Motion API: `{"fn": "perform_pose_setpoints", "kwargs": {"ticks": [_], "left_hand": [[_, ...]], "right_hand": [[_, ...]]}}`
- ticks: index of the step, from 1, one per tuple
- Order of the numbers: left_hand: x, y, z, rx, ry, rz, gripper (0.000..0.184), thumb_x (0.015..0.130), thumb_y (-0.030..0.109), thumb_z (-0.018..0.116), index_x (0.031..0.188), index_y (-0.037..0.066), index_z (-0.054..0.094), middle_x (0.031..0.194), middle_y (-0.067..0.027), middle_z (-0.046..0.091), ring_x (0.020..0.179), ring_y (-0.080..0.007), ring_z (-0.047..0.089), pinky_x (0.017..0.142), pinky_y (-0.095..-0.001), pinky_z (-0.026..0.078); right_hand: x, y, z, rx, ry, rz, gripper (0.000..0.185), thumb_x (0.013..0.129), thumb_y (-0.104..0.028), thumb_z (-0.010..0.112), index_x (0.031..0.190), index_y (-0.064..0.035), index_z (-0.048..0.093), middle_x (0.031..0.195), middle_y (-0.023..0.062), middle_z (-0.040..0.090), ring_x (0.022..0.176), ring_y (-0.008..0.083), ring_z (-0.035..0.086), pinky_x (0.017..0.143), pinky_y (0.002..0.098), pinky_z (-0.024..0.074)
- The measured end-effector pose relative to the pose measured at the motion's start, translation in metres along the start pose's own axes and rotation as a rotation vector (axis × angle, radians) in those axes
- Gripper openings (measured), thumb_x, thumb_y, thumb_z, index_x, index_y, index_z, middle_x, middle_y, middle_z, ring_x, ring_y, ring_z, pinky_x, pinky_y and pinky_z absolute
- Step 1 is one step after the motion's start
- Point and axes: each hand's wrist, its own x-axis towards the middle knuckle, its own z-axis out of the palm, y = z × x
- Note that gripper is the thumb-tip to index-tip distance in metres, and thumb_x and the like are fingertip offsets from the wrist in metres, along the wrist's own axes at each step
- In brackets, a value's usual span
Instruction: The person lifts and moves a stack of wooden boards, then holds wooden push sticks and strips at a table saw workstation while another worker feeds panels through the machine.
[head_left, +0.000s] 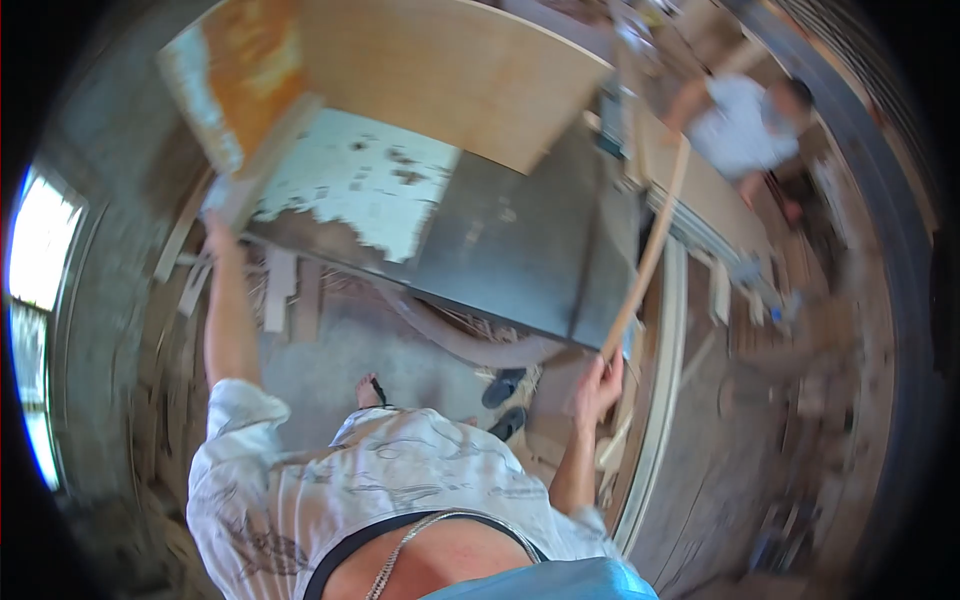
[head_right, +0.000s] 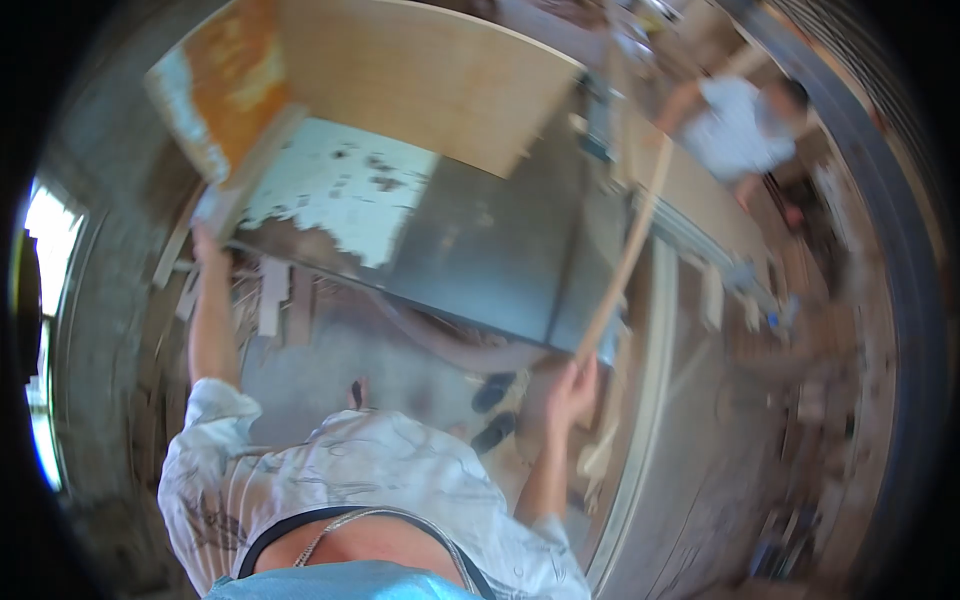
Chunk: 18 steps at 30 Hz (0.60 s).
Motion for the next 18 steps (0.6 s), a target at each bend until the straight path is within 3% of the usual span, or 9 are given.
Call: {"fn": "perform_pose_setpoints", "kwargs": {"ticks": [2, 5, 6, 9, 10, 11, 13, 15, 18], "left_hand": [[-0.028, 0.011, -0.022, -0.018, -0.048, -0.08, 0.087, 0.091, 0.071, 0.062, 0.147, 0.005, 0.056, 0.147, -0.0112, 0.058, 0.12, -0.0353, 0.063, 0.099, -0.0541, 0.052], [-0.099, -0.027, -0.067, 0.368, 0.202, 0.016, 0.104, 0.086, 0.075, 0.066, 0.133, -0.018, 0.058, 0.137, -0.0249, 0.063, 0.116, -0.0365, 0.066, 0.096, -0.0479, 0.055], [-0.088, -0.07, -0.106, 0.691, 0.284, 0.084, 0.099, 0.085, 0.073, 0.067, 0.127, -0.017, 0.063, 0.129, -0.0303, 0.067, 0.114, -0.0406, 0.067, 0.098, -0.0471, 0.054], [-0.086, -0.205, -0.237, 1.925, -0.357, 0.319, 0.078, 0.096, 0.06, 0.061, 0.128, -0.011, 0.064, 0.123, -0.0353, 0.067, 0.118, -0.0467, 0.065, 0.1, -0.0483, 0.053], [-0.146, -0.24, -0.26, 1.819, -0.436, 0.19, 0.075, 0.094, 0.059, 0.063, 0.135, -0.004, 0.062, 0.128, -0.0327, 0.066, 0.118, -0.0455, 0.066, 0.099, -0.0524, 0.053], [-0.198, -0.241, -0.268, 1.505, -0.241, -0.608, 0.079, 0.093, 0.056, 0.067, 0.147, 0.001, 0.053, 0.141, -0.0293, 0.06, 0.123, -0.0492, 0.063, 0.096, -0.0604, 0.053], [-0.271, -0.262, -0.307, 1.456, -0.303, -0.848, 0.087, 0.094, 0.049, 0.069, 0.159, 0.001, 0.035, 0.158, -0.0317, 0.04, 0.123, -0.0596, 0.058, 0.096, -0.0683, 0.051], [-0.325, -0.258, -0.338, 1.404, -0.322, -0.942, 0.081, 0.097, 0.041, 0.069, 0.159, 0.001, 0.035, 0.16, -0.0321, 0.036, 0.124, -0.0577, 0.058, 0.099, -0.0659, 0.052], [-0.349, -0.253, -0.364, 1.367, -0.162, -0.943, 0.07, 0.097, 0.036, 0.071, 0.151, -0.002, 0.046, 0.149, -0.0319, 0.05, 0.116, -0.0525, 0.066, 0.09, -0.0611, 0.057]], "right_hand": [[0.035, 0.002, -0.026, -0.137, 0.006, -0.07, 0.053, 0.105, -0.007, 0.056, 0.156, -0.0023, 0.045, 0.11, 0.0066, 0.068, 0.081, 0.0085, 0.059, 0.067, 0.0243, 0.0473], [0.101, 0.009, -0.05, -0.284, 0.044, -0.219, 0.049, 0.102, -0.004, 0.057, 0.15, 0.0003, 0.053, 0.135, 0.0207, 0.069, 0.113, 0.0203, 0.069, 0.094, 0.0322, 0.0539], [0.122, 0.006, -0.056, -0.345, 0.022, -0.186, 0.049, 0.101, -0.004, 0.057, 0.15, 0.0002, 0.053, 0.136, 0.0213, 0.068, 0.116, 0.0225, 0.069, 0.097, 0.0334, 0.0529], [0.174, -0.007, -0.073, -0.487, -0.053, -0.093, 0.049, 0.101, -0.005, 0.057, 0.149, -0.0001, 0.053, 0.142, 0.0228, 0.064, 0.127, 0.0299, 0.065, 0.107, 0.0374, 0.0488], [0.188, -0.006, -0.075, -0.511, -0.082, -0.07, 0.048, 0.101, -0.005, 0.057, 0.149, -0.0001, 0.054, 0.143, 0.0229, 0.062, 0.131, 0.033, 0.063, 0.111, 0.039, 0.0465], [0.2, -0.005, -0.076, -0.503, -0.109, -0.06, 0.047, 0.101, -0.005, 0.057, 0.148, 0.0, 0.055, 0.143, 0.0225, 0.062, 0.135, 0.0342, 0.059, 0.114, 0.0396, 0.0445], [0.225, 0.0, -0.071, -0.505, -0.167, -0.075, 0.047, 0.1, -0.005, 0.059, 0.147, 0.0006, 0.055, 0.143, 0.0231, 0.062, 0.134, 0.0356, 0.06, 0.113, 0.0405, 0.0458], [0.255, 0.002, -0.062, -0.527, -0.208, -0.101, 0.048, 0.099, -0.006, 0.06, 0.147, 0.0011, 0.055, 0.141, 0.0229, 0.063, 0.133, 0.0365, 0.06, 0.113, 0.0408, 0.0463], [0.324, 0.031, -0.036, -0.556, -0.156, -0.301, 0.05, 0.098, -0.008, 0.062, 0.147, 0.0004, 0.055, 0.125, 0.0254, 0.072, 0.114, 0.0352, 0.072, 0.1, 0.0417, 0.0548]]}}
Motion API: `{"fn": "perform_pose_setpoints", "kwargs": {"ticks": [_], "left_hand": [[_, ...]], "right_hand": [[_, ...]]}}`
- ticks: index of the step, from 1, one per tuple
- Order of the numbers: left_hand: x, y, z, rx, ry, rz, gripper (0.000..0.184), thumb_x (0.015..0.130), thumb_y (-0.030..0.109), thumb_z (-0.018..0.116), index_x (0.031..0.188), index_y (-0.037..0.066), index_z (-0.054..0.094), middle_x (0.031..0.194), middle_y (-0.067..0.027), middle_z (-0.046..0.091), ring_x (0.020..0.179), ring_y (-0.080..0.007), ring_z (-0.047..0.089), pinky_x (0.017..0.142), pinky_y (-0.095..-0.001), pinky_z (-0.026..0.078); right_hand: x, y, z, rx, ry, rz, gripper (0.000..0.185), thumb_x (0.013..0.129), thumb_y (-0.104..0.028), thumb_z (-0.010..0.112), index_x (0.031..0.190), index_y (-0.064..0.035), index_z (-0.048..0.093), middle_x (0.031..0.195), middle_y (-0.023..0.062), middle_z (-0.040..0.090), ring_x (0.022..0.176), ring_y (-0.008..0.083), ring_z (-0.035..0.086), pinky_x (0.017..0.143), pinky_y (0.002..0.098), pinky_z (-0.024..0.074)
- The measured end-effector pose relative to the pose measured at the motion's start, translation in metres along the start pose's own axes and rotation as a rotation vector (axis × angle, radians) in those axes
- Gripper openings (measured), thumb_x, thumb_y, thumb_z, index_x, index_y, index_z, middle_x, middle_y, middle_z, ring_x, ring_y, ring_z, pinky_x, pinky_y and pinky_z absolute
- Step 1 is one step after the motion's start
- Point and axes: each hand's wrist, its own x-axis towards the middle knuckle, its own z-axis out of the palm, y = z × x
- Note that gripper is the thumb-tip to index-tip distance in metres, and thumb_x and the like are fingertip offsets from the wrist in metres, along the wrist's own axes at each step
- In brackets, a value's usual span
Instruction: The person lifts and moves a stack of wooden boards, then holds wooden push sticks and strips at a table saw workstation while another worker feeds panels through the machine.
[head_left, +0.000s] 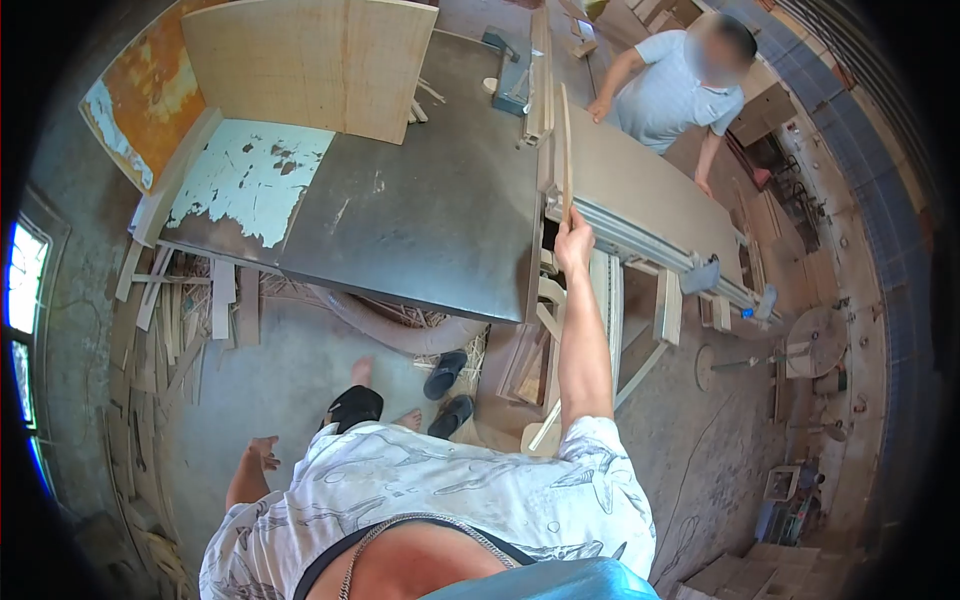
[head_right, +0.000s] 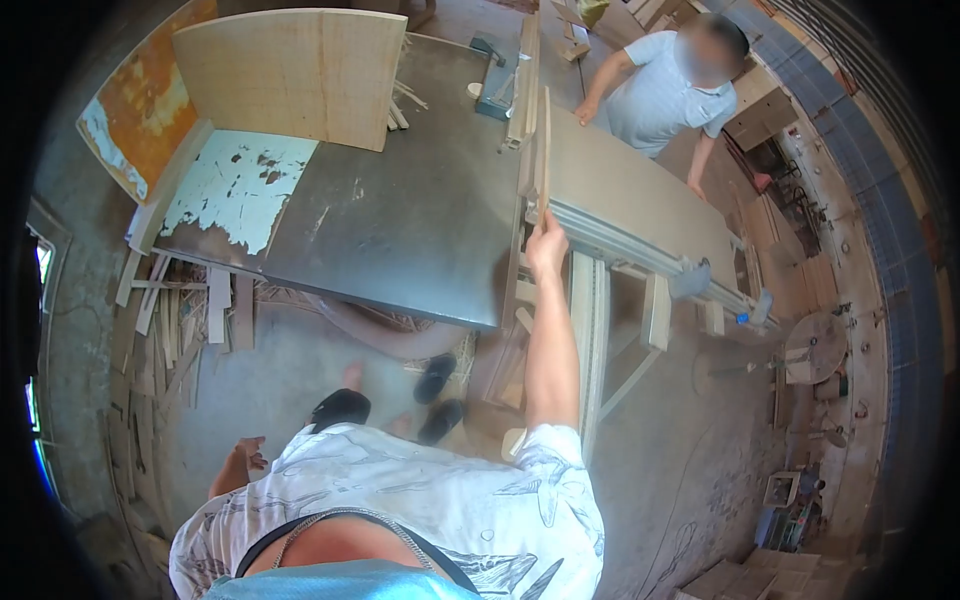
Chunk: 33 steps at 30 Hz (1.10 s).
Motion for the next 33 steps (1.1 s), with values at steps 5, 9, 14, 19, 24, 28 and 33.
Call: {"fn": "perform_pose_setpoints", "kwargs": {"ticks": [5, 9, 14, 19, 24, 28, 33], "left_hand": [[0.007, 0.057, 0.001, 0.001, 0.205, 0.265, 0.048, 0.095, 0.037, 0.073, 0.114, -0.007, 0.069, 0.094, -0.0223, 0.071, 0.073, -0.0334, 0.071, 0.058, -0.0473, 0.055], [-0.013, 0.155, 0.062, 0.255, 0.125, 0.641, 0.044, 0.093, 0.042, 0.07, 0.081, -0.001, 0.07, 0.069, -0.0142, 0.068, 0.057, -0.0262, 0.063, 0.054, -0.0441, 0.05], [-0.094, 0.258, 0.203, 0.426, -0.309, 0.972, 0.048, 0.088, 0.048, 0.078, 0.094, 0.0, 0.076, 0.082, -0.0102, 0.069, 0.073, -0.0166, 0.064, 0.062, -0.0351, 0.052], [-0.243, 0.295, 0.332, 0.143, -0.986, 0.763, 0.081, 0.088, 0.055, 0.081, 0.136, -0.006, 0.058, 0.129, -0.0205, 0.063, 0.117, -0.0256, 0.064, 0.102, -0.0374, 0.054], [-0.31, 0.291, 0.435, -0.167, -1.209, 0.528, 0.094, 0.085, 0.06, 0.081, 0.143, -0.008, 0.049, 0.141, -0.0264, 0.056, 0.132, -0.0319, 0.057, 0.115, -0.0436, 0.046], [-0.334, 0.272, 0.477, -0.231, -1.369, 0.515, 0.079, 0.085, 0.068, 0.077, 0.127, 0.002, 0.063, 0.119, -0.0106, 0.067, 0.111, -0.0218, 0.063, 0.099, -0.0372, 0.052], [-0.376, 0.226, 0.456, -0.174, -1.254, 0.52, 0.058, 0.091, 0.062, 0.074, 0.113, 0.009, 0.068, 0.107, -0.0034, 0.07, 0.099, -0.0151, 0.065, 0.087, -0.0349, 0.053]], "right_hand": [[0.031, 0.004, 0.024, 0.014, -0.044, 0.106, 0.047, 0.095, -0.008, 0.064, 0.142, 0.0001, 0.062, 0.096, 0.0253, 0.077, 0.078, 0.0276, 0.076, 0.074, 0.043, 0.0578], [-0.051, -0.008, 0.005, -0.016, -0.089, 0.029, 0.047, 0.096, -0.005, 0.062, 0.142, 0.005, 0.059, 0.13, 0.0295, 0.068, 0.122, 0.0362, 0.068, 0.103, 0.0413, 0.0526], [-0.12, -0.04, -0.027, 0.043, -0.19, 0.215, 0.051, 0.098, -0.002, 0.059, 0.148, 0.0035, 0.052, 0.143, 0.0278, 0.06, 0.135, 0.0379, 0.057, 0.115, 0.0404, 0.0447], [-0.175, -0.049, -0.042, 0.036, -0.172, 0.244, 0.051, 0.098, -0.002, 0.058, 0.149, 0.0019, 0.052, 0.135, 0.0299, 0.063, 0.129, 0.0422, 0.061, 0.106, 0.0411, 0.0503], [-0.291, -0.028, -0.06, 0.004, -0.089, 0.141, 0.051, 0.1, -0.003, 0.058, 0.15, 0.0003, 0.051, 0.126, 0.0332, 0.066, 0.116, 0.0475, 0.066, 0.095, 0.047, 0.0545], [-0.374, -0.048, -0.1, 0.084, -0.119, 0.247, 0.048, 0.102, -0.003, 0.057, 0.149, 0.0032, 0.052, 0.14, 0.0286, 0.062, 0.131, 0.037, 0.062, 0.104, 0.0398, 0.0514], [-0.41, -0.066, -0.141, 0.152, -0.069, 0.322, 0.048, 0.102, -0.004, 0.058, 0.15, 0.0033, 0.052, 0.143, 0.0261, 0.062, 0.131, 0.0297, 0.063, 0.104, 0.0374, 0.0508]]}}
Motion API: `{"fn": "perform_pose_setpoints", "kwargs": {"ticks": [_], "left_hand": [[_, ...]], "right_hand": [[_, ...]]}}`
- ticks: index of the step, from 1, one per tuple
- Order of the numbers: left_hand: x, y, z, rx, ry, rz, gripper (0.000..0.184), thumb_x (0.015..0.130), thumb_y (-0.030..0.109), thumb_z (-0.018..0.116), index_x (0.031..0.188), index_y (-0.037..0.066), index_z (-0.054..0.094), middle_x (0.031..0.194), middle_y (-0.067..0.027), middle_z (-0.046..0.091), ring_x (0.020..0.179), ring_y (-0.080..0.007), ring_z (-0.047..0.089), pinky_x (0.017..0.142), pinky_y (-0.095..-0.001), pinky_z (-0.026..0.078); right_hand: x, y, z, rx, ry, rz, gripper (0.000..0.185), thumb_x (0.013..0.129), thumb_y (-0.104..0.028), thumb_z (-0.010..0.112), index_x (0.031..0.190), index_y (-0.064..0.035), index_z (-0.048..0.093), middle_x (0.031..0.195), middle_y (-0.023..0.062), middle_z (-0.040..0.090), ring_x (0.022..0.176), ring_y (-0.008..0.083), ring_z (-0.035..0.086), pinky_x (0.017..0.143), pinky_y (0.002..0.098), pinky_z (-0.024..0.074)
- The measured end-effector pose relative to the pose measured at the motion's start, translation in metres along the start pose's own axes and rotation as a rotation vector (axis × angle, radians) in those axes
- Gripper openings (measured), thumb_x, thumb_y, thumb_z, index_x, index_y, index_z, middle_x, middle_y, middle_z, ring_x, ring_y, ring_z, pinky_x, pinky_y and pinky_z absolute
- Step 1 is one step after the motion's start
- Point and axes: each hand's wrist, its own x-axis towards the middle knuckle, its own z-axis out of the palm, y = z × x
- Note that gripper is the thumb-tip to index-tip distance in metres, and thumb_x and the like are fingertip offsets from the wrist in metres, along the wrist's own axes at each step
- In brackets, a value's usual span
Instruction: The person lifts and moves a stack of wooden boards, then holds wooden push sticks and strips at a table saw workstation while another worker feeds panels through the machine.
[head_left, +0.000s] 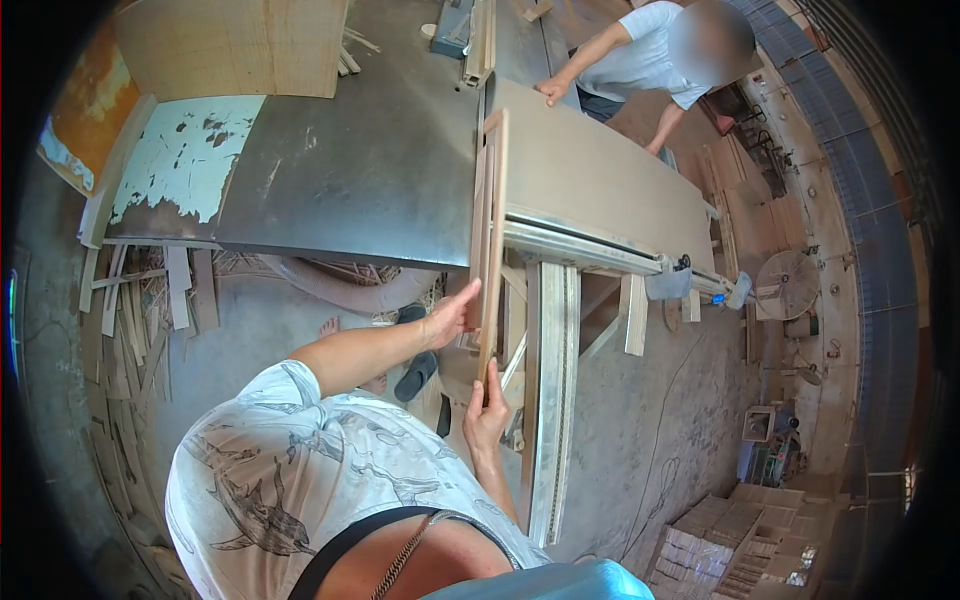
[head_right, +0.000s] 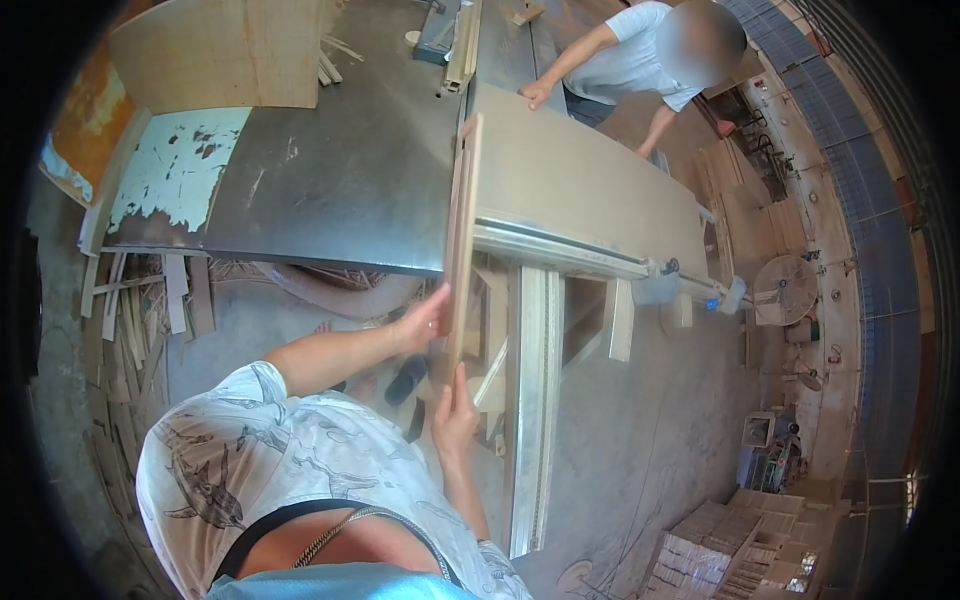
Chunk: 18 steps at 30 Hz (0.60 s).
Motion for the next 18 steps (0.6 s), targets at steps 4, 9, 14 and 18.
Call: {"fn": "perform_pose_setpoints", "kwargs": {"ticks": [4, 9, 14, 18], "left_hand": [[-0.015, -0.004, -0.007, 0.448, 0.226, 0.097, 0.036, 0.092, 0.028, 0.081, 0.115, 0.003, 0.07, 0.105, -0.0071, 0.072, 0.094, -0.0175, 0.068, 0.081, -0.0355, 0.056], [-0.084, 0.045, -0.04, 0.363, 0.132, 0.075, 0.035, 0.095, 0.029, 0.078, 0.117, 0.002, 0.068, 0.104, -0.0074, 0.071, 0.097, -0.0184, 0.068, 0.08, -0.0349, 0.056], [-0.226, 0.098, -0.111, 0.339, 0.146, 0.115, 0.043, 0.096, 0.026, 0.077, 0.125, -0.002, 0.064, 0.117, -0.0155, 0.072, 0.109, -0.0254, 0.071, 0.092, -0.0392, 0.059], [-0.363, 0.137, -0.188, 0.334, 0.253, 0.223, 0.045, 0.094, 0.022, 0.078, 0.126, -0.006, 0.063, 0.123, -0.0197, 0.072, 0.108, -0.0275, 0.073, 0.095, -0.0409, 0.06]], "right_hand": [[0.036, -0.024, -0.014, 0.046, 0.05, -0.111, 0.048, 0.104, -0.004, 0.057, 0.151, 0.0051, 0.05, 0.145, 0.0252, 0.061, 0.132, 0.0275, 0.061, 0.105, 0.0347, 0.0495], [0.07, -0.006, 0.021, 0.138, 0.126, -0.249, 0.054, 0.105, -0.004, 0.055, 0.158, -0.0039, 0.044, 0.11, 0.0071, 0.066, 0.086, 0.0114, 0.059, 0.072, 0.0262, 0.048], [0.051, 0.005, 0.066, 0.373, 0.092, -0.169, 0.056, 0.106, -0.006, 0.055, 0.161, -0.0103, 0.042, 0.077, -0.0051, 0.052, 0.058, 0.0033, 0.042, 0.049, 0.022, 0.0358], [0.017, -0.035, 0.096, 0.542, 0.067, -0.097, 0.057, 0.107, -0.006, 0.055, 0.161, -0.0104, 0.04, 0.076, -0.004, 0.051, 0.057, 0.0035, 0.043, 0.046, 0.0217, 0.0358]]}}
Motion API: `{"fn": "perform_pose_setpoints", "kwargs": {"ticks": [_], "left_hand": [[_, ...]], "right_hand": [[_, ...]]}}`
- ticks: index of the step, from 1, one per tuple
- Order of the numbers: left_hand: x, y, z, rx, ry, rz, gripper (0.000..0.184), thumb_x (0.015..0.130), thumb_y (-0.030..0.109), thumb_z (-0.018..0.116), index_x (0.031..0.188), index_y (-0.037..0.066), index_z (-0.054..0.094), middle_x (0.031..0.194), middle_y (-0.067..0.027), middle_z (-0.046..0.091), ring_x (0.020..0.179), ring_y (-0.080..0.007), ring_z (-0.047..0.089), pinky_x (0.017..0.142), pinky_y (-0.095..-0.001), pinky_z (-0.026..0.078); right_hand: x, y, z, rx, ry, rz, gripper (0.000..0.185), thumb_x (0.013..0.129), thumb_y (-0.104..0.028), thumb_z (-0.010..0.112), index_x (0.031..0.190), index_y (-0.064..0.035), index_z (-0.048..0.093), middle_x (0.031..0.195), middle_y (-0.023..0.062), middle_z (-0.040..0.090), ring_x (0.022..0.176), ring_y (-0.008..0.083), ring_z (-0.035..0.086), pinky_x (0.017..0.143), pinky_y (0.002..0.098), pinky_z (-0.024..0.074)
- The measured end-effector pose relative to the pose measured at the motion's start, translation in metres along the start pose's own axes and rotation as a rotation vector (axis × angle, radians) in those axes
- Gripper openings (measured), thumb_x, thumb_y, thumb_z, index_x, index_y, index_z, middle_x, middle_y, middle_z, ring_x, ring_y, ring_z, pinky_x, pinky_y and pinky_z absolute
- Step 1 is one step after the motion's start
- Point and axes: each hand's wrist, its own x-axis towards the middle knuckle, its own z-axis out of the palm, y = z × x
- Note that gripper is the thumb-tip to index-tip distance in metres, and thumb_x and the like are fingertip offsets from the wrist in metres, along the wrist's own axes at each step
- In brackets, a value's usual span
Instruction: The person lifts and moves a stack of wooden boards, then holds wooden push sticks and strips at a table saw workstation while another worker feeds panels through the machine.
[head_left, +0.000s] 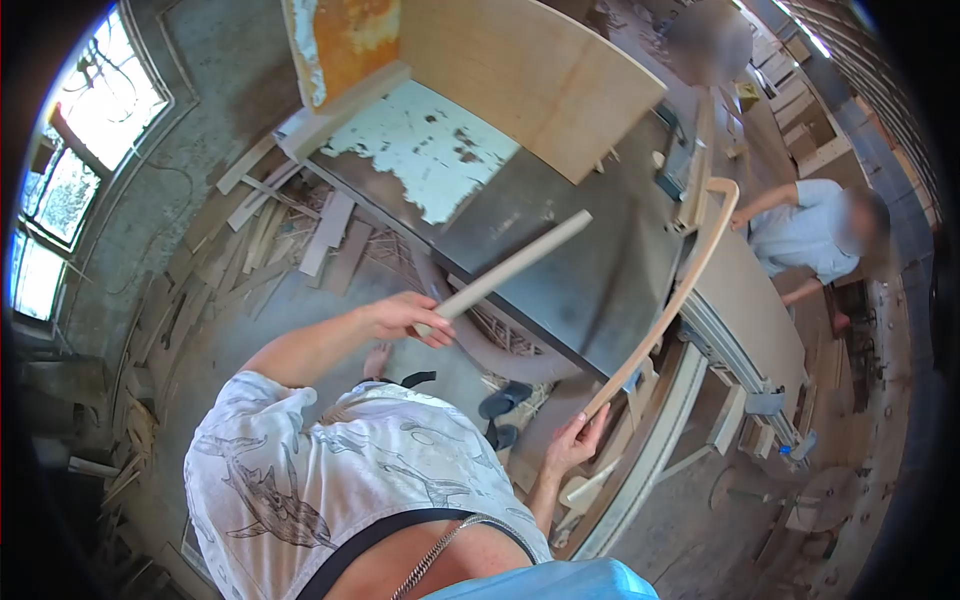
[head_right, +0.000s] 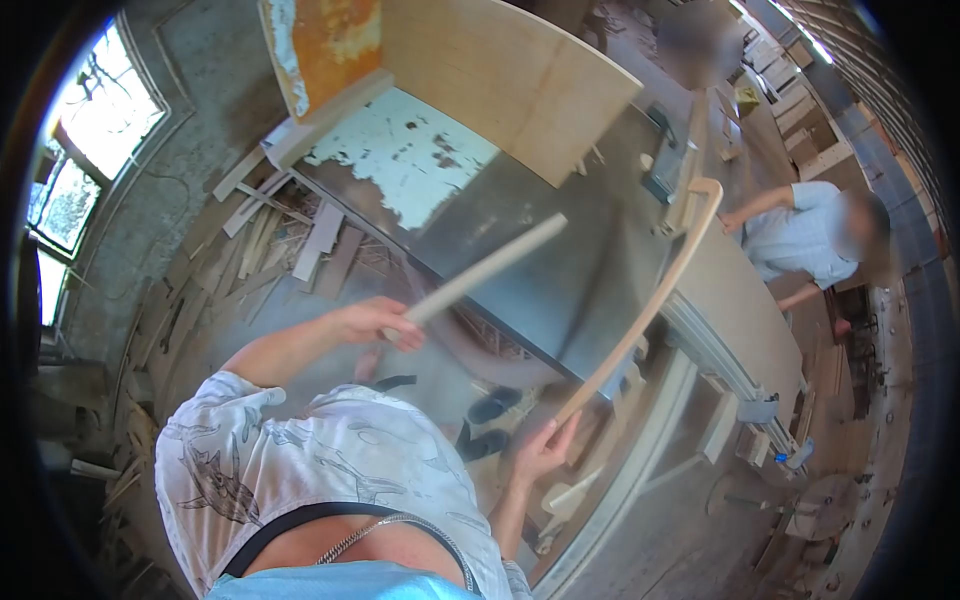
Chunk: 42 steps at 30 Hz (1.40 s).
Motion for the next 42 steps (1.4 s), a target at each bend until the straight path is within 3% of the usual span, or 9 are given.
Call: {"fn": "perform_pose_setpoints", "kwargs": {"ticks": [9, 17, 20, 24, 30, 33, 36, 39, 42], "left_hand": [[-0.152, 0.048, -0.239, 0.037, 0.367, 0.194, 0.039, 0.093, 0.019, 0.076, 0.124, -0.002, 0.065, 0.113, -0.0163, 0.075, 0.104, -0.0257, 0.074, 0.084, -0.0394, 0.058], [-0.162, 0.091, -0.364, -0.173, 0.296, 0.247, 0.054, 0.098, 0.025, 0.073, 0.137, -0.008, 0.056, 0.133, -0.0229, 0.064, 0.121, -0.0325, 0.066, 0.102, -0.0419, 0.056], [-0.151, 0.108, -0.37, -0.264, 0.4, 0.291, 0.057, 0.1, 0.026, 0.072, 0.136, -0.014, 0.053, 0.131, -0.0256, 0.063, 0.121, -0.0358, 0.065, 0.101, -0.0408, 0.057], [-0.119, 0.105, -0.379, -0.397, 0.61, 0.437, 0.06, 0.088, 0.018, 0.086, 0.132, -0.008, 0.057, 0.122, -0.0163, 0.067, 0.117, -0.0262, 0.065, 0.1, -0.0382, 0.055], [-0.072, 0.119, -0.334, -0.331, 1.153, 0.703, 0.077, 0.074, 0.018, 0.094, 0.134, -0.009, 0.054, 0.128, -0.0167, 0.065, 0.122, -0.0273, 0.062, 0.106, -0.036, 0.046], [-0.026, 0.114, -0.382, -0.341, 1.294, 0.651, 0.089, 0.069, 0.022, 0.096, 0.138, -0.01, 0.048, 0.139, -0.02, 0.059, 0.13, -0.0291, 0.057, 0.107, -0.0386, 0.046], [-0.054, 0.137, -0.323, -0.427, 1.441, 0.535, 0.107, 0.065, 0.032, 0.098, 0.146, -0.009, 0.041, 0.146, -0.0212, 0.052, 0.134, -0.029, 0.053, 0.108, -0.0408, 0.045], [-0.049, 0.119, -0.367, -0.527, 1.291, 0.671, 0.106, 0.068, 0.045, 0.095, 0.146, -0.008, 0.046, 0.146, -0.0195, 0.054, 0.132, -0.0287, 0.053, 0.108, -0.0457, 0.045], [-0.072, 0.092, -0.328, -0.655, 0.888, 0.922, 0.079, 0.086, 0.066, 0.071, 0.139, 0.008, 0.061, 0.13, -0.0171, 0.066, 0.112, -0.0308, 0.065, 0.091, -0.0519, 0.052]], "right_hand": [[-0.051, -0.073, 0.108, 0.14, 0.051, 0.081, 0.054, 0.107, -0.007, 0.053, 0.16, -0.005, 0.04, 0.081, -0.0023, 0.054, 0.064, 0.0047, 0.047, 0.054, 0.0199, 0.0392], [-0.07, -0.097, 0.141, 0.072, 0.073, 0.076, 0.055, 0.107, -0.006, 0.052, 0.161, -0.0051, 0.039, 0.088, -0.0007, 0.057, 0.063, 0.0033, 0.045, 0.052, 0.0199, 0.0375], [-0.067, -0.08, 0.142, 0.065, 0.099, 0.018, 0.056, 0.108, -0.009, 0.055, 0.162, -0.0146, 0.041, 0.08, -0.0031, 0.054, 0.057, 0.0019, 0.042, 0.046, 0.0195, 0.0347], [-0.083, -0.086, 0.128, 0.022, 0.12, 0.017, 0.056, 0.107, -0.008, 0.056, 0.161, -0.0144, 0.041, 0.081, -0.0031, 0.054, 0.058, 0.0017, 0.042, 0.046, 0.0193, 0.0346], [-0.091, -0.082, 0.103, 0.011, 0.136, -0.016, 0.056, 0.107, -0.008, 0.056, 0.161, -0.0129, 0.041, 0.08, -0.0031, 0.053, 0.057, 0.0019, 0.042, 0.046, 0.0194, 0.0344], [-0.089, -0.079, 0.088, 0.017, 0.132, -0.019, 0.056, 0.107, -0.008, 0.056, 0.161, -0.0115, 0.042, 0.08, -0.0031, 0.052, 0.056, 0.0022, 0.041, 0.045, 0.0197, 0.0342], [-0.093, -0.062, 0.059, 0.034, 0.141, -0.015, 0.055, 0.106, -0.008, 0.056, 0.16, -0.0105, 0.042, 0.079, -0.0033, 0.052, 0.055, 0.0025, 0.041, 0.045, 0.0198, 0.0338], [-0.084, -0.044, 0.028, 0.052, 0.13, -0.013, 0.055, 0.106, -0.007, 0.055, 0.16, -0.0095, 0.042, 0.077, -0.0041, 0.052, 0.055, 0.0025, 0.042, 0.045, 0.02, 0.033], [-0.06, -0.037, -0.019, -0.025, 0.157, -0.002, 0.055, 0.107, -0.007, 0.055, 0.16, -0.0089, 0.042, 0.076, -0.0052, 0.052, 0.056, 0.0021, 0.041, 0.047, 0.0204, 0.0324]]}}
